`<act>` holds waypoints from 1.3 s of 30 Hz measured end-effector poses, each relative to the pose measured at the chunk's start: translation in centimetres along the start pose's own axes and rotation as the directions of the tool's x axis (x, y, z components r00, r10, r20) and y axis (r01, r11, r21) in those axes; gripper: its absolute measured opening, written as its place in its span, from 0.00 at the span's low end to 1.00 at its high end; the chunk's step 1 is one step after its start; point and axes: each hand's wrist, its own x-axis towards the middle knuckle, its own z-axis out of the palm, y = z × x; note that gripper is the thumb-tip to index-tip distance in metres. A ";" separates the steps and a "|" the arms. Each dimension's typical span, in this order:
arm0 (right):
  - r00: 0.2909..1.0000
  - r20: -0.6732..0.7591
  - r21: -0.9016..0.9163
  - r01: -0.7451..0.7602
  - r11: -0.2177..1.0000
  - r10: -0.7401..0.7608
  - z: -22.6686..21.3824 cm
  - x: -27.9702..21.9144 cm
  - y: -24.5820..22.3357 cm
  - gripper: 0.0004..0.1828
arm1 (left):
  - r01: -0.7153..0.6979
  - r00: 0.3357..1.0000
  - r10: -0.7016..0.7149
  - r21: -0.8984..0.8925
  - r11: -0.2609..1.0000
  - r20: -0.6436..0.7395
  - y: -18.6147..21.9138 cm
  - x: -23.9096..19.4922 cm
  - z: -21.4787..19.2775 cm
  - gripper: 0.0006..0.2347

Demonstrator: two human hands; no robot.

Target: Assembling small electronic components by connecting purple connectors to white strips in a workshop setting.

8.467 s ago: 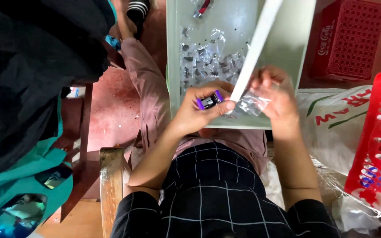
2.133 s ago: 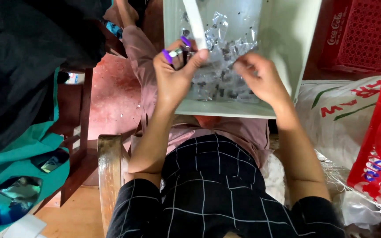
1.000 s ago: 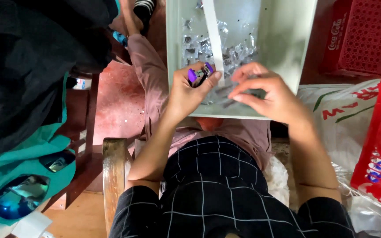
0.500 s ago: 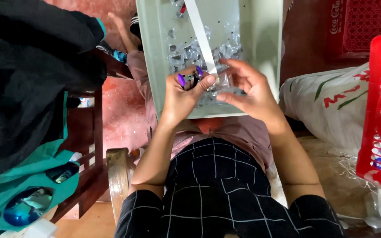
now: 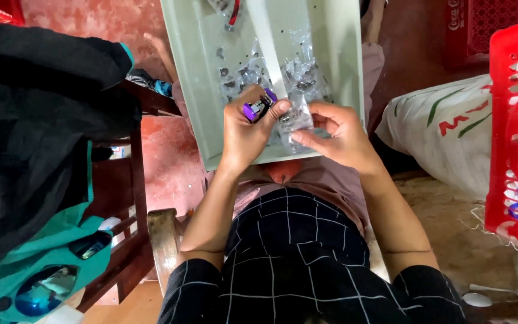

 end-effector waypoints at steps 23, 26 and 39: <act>0.988 -0.155 0.148 0.013 0.989 0.010 0.8 -0.1 -0.5 0.02 | 0.038 0.995 -0.027 -0.105 0.994 0.101 1.8 -0.1 -0.4 0.04; 0.989 -0.149 0.148 0.036 0.988 -0.013 0.7 -0.2 -0.5 0.03 | 0.055 0.994 -0.044 -0.115 0.992 0.098 1.3 -0.1 -0.4 0.05; 0.990 -0.141 0.120 0.034 0.992 -0.017 0.6 -0.2 0.3 0.05 | 0.080 0.993 -0.068 -0.120 0.990 0.097 1.1 0.1 -0.7 0.03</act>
